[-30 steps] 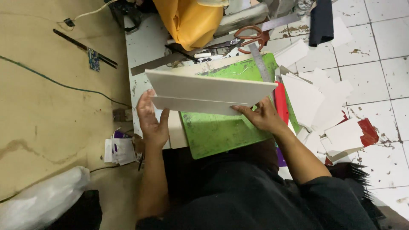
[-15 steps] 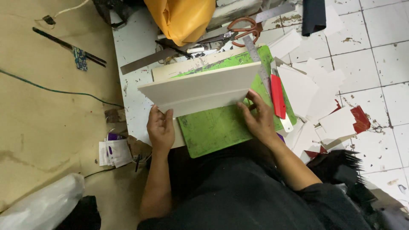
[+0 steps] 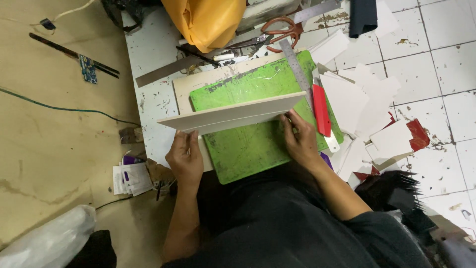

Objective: Cutting sheets of paper using a metal ruler and a utility knife on a cutting mat.

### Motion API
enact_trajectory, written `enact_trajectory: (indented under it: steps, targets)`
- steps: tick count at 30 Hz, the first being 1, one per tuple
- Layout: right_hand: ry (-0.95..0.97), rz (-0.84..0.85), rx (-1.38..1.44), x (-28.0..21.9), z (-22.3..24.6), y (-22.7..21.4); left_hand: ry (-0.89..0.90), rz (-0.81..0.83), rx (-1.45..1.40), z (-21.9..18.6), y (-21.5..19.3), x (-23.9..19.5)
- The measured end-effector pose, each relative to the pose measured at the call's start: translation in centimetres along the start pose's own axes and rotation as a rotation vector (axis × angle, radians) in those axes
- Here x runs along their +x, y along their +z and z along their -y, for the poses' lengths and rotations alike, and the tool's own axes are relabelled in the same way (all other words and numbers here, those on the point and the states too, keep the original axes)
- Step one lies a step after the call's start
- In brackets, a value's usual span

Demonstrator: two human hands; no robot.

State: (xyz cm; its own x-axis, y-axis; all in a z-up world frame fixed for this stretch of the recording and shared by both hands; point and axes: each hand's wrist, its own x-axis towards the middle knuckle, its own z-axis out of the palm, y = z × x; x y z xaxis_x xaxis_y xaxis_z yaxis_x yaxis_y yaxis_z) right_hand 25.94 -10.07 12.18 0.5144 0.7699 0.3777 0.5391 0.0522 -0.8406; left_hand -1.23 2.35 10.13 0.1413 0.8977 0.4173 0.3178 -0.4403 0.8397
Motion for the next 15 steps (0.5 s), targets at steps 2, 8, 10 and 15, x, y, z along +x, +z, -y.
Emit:
enact_trajectory:
  steps: [2,8,10,15]
  targets:
    - [0.004,-0.001,-0.009,0.2,1.3,-0.6,0.032,-0.022,0.046,-0.9,0.1,0.0]
    - [0.021,0.042,-0.035,0.1,0.1,-0.8,0.080,-0.017,0.134,-4.1,0.1,0.5]
    - [0.009,0.058,-0.030,-0.3,-1.2,-0.9,0.084,-0.029,0.158,-4.6,0.1,0.4]
    - [0.005,0.075,-0.025,0.4,-1.3,-1.1,0.063,-0.002,0.101,-5.8,0.3,0.6]
